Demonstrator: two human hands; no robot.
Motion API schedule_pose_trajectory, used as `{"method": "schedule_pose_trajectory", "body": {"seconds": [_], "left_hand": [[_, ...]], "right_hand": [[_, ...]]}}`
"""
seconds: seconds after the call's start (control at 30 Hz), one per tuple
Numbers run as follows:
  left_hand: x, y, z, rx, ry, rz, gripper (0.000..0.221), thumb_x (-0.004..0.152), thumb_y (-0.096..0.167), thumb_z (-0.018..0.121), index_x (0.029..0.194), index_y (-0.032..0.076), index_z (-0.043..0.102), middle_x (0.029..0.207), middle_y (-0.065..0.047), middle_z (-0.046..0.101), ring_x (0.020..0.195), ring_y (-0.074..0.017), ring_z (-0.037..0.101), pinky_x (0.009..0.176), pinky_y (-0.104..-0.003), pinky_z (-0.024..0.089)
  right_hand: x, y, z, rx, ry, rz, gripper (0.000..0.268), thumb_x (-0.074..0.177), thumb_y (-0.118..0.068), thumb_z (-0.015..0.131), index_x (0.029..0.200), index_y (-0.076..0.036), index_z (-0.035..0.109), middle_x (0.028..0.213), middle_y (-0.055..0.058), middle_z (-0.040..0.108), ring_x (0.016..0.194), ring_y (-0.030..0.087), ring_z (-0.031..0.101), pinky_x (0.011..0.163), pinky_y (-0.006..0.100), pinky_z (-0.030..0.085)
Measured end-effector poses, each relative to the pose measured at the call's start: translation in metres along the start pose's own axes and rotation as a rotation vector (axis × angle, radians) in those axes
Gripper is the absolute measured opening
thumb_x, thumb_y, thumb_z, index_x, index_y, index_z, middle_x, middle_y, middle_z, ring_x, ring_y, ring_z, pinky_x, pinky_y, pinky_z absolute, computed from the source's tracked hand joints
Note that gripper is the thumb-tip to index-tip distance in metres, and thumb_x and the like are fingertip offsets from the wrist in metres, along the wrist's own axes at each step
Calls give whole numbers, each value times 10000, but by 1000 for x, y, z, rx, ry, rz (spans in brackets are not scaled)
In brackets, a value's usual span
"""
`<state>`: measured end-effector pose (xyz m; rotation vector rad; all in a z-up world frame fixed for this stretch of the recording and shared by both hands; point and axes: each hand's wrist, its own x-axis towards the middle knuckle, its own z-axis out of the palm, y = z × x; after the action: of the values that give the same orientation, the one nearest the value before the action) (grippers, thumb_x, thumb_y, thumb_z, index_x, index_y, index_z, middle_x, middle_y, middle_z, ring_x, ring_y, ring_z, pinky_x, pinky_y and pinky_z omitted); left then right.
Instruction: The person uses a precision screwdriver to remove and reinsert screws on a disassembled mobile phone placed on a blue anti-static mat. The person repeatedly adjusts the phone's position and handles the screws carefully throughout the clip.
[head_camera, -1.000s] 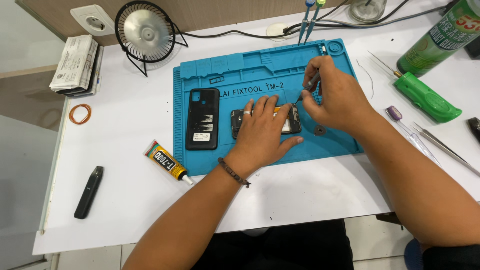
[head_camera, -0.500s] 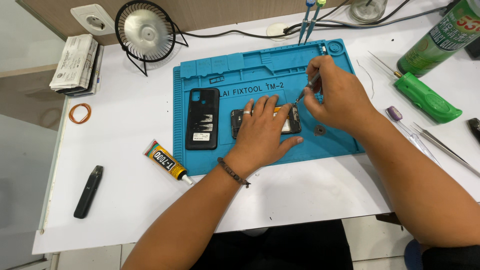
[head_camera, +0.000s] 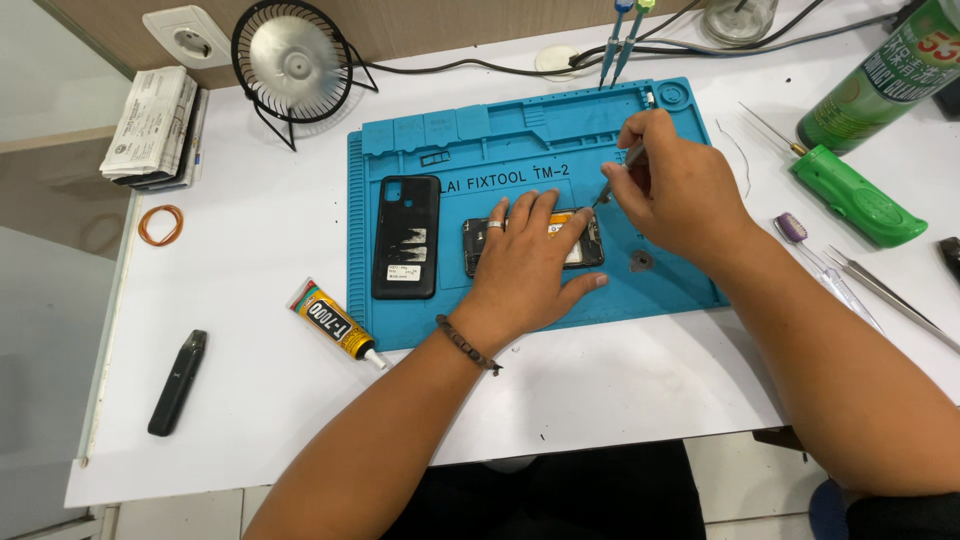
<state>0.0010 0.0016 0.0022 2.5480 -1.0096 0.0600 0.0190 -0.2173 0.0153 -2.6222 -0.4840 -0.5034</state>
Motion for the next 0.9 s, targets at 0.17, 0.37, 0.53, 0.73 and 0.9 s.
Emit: {"method": "schedule_pose_trajectory", "body": {"seconds": [0.17, 0.37, 0.53, 0.73, 0.9], "left_hand": [[0, 1, 0, 3, -5, -6, 667, 935, 460, 708, 1466, 90, 544, 1407, -324, 494, 1406, -511, 412, 1142, -736, 226], [-1, -2, 4, 11, 8, -4, 670, 937, 484, 698, 1466, 103, 542, 1410, -320, 489, 1406, -508, 409, 1140, -736, 230], [-1, -2, 4, 5, 11, 11, 666, 944, 479, 692, 1466, 97, 537, 1400, -324, 492, 1398, -515, 416, 1135, -739, 235], [-1, -2, 4, 20, 18, 5, 675, 940, 483, 696, 1470, 97, 534, 1400, -320, 492, 1397, -510, 417, 1134, -739, 236], [0, -1, 2, 23, 6, 9, 670, 946, 488, 688, 1467, 95, 536, 1398, -324, 490, 1397, -512, 419, 1132, -736, 244]], "right_hand": [[1, -8, -4, 79, 19, -30, 347, 965, -2, 695, 1229, -35, 472, 887, 166, 698, 708, 336, 711, 583, 435, 567], [2, -16, -6, 59, 16, -30, 375, 1000, -87, 741, 1242, -7, 466, 923, 186, 701, 735, 346, 715, 603, 454, 582], [1, -3, -2, -42, 18, 0, 319, 1070, -108, 707, 1265, -14, 473, 872, 165, 708, 687, 335, 720, 608, 445, 587], [4, -12, -6, 68, -22, -25, 348, 981, -2, 695, 1240, -27, 464, 904, 184, 710, 732, 351, 728, 611, 439, 578], [2, -15, -7, 97, -3, -43, 401, 994, -94, 743, 1255, -7, 451, 934, 200, 706, 762, 365, 729, 638, 470, 594]]}}
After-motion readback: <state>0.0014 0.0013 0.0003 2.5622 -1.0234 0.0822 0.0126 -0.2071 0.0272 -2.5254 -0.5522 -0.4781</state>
